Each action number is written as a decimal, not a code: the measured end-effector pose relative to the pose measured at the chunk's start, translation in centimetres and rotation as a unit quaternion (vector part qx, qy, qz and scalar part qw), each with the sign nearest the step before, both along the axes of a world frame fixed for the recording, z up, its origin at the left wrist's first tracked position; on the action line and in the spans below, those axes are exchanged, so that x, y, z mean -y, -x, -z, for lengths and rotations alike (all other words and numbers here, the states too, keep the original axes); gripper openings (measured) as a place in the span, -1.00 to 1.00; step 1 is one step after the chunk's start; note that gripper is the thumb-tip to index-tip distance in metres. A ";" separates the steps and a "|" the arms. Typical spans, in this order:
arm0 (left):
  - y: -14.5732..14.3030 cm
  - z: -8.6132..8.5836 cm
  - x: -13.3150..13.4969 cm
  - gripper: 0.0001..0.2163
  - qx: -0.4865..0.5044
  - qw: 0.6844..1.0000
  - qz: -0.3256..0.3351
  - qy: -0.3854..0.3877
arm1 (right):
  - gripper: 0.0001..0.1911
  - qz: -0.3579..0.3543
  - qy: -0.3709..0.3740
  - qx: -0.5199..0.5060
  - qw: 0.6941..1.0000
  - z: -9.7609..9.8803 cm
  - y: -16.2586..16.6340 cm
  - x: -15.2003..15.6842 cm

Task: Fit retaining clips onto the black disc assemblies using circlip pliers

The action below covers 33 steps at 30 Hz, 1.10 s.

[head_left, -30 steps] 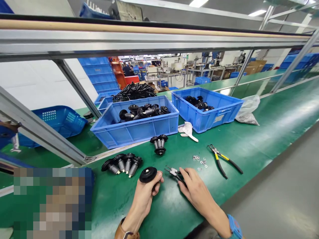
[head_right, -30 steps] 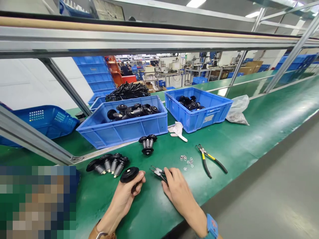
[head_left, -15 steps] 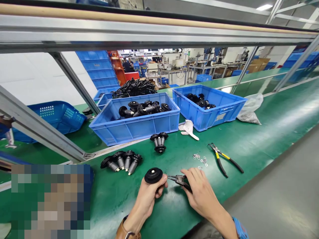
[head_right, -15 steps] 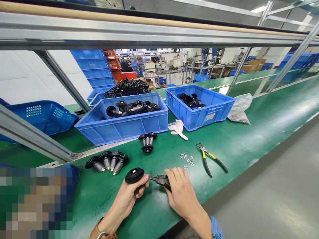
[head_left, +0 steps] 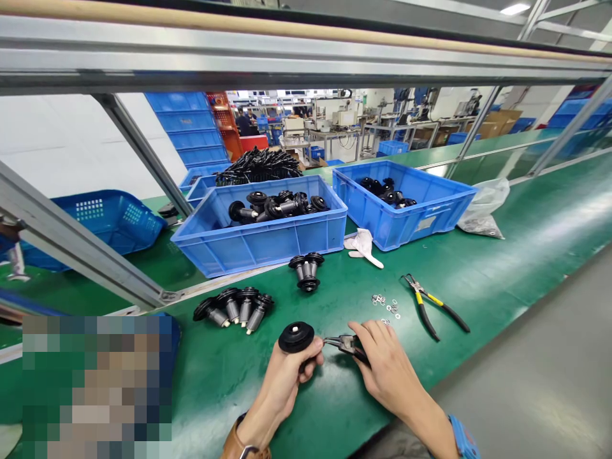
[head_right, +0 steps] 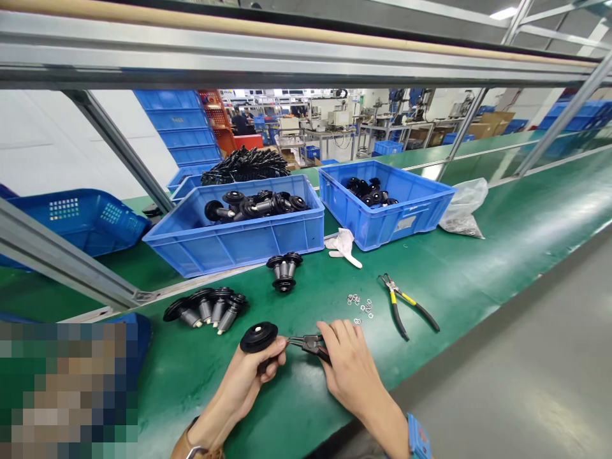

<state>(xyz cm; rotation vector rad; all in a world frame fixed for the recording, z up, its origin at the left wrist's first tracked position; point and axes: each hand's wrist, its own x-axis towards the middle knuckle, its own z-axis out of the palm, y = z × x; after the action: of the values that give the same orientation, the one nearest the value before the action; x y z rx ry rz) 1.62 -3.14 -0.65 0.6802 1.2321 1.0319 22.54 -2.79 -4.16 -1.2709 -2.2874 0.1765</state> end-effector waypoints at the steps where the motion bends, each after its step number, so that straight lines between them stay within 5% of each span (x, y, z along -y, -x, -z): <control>1: 0.0 0.1 0.0 -0.65 0.000 1.000 0.003 0.000 | -0.51 0.001 -0.004 0.004 1.000 0.0 0.0 0.0; 8: 0.0 0.2 0.0 -0.64 0.019 1.000 0.009 0.000 | -0.39 0.019 -0.074 0.039 0.996 0.0 -0.2 0.0; 13: 0.0 0.4 0.0 -0.61 0.010 1.000 0.020 -0.002 | -0.49 0.024 -0.089 0.035 0.995 -0.2 -0.3 -0.1; 20: -0.3 0.5 0.1 -0.74 -0.153 0.977 0.024 -0.148 | -0.61 0.046 -0.073 -0.039 0.996 -0.9 -1.4 0.7; 27: -0.3 1.2 0.2 -0.89 -0.208 0.946 0.045 -0.245 | -0.68 0.019 -0.031 -0.057 0.998 -2.9 -0.7 2.5; 33: -0.1 2.2 0.4 -0.82 -0.294 0.924 0.063 -0.237 | -0.76 0.028 -0.005 -0.075 0.997 -2.9 -0.5 2.7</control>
<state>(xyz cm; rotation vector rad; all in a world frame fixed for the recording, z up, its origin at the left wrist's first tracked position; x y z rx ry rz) 1.75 -3.52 -2.86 1.5105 1.4282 1.0611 23.07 -5.45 -1.30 -1.2710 -2.1206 0.2337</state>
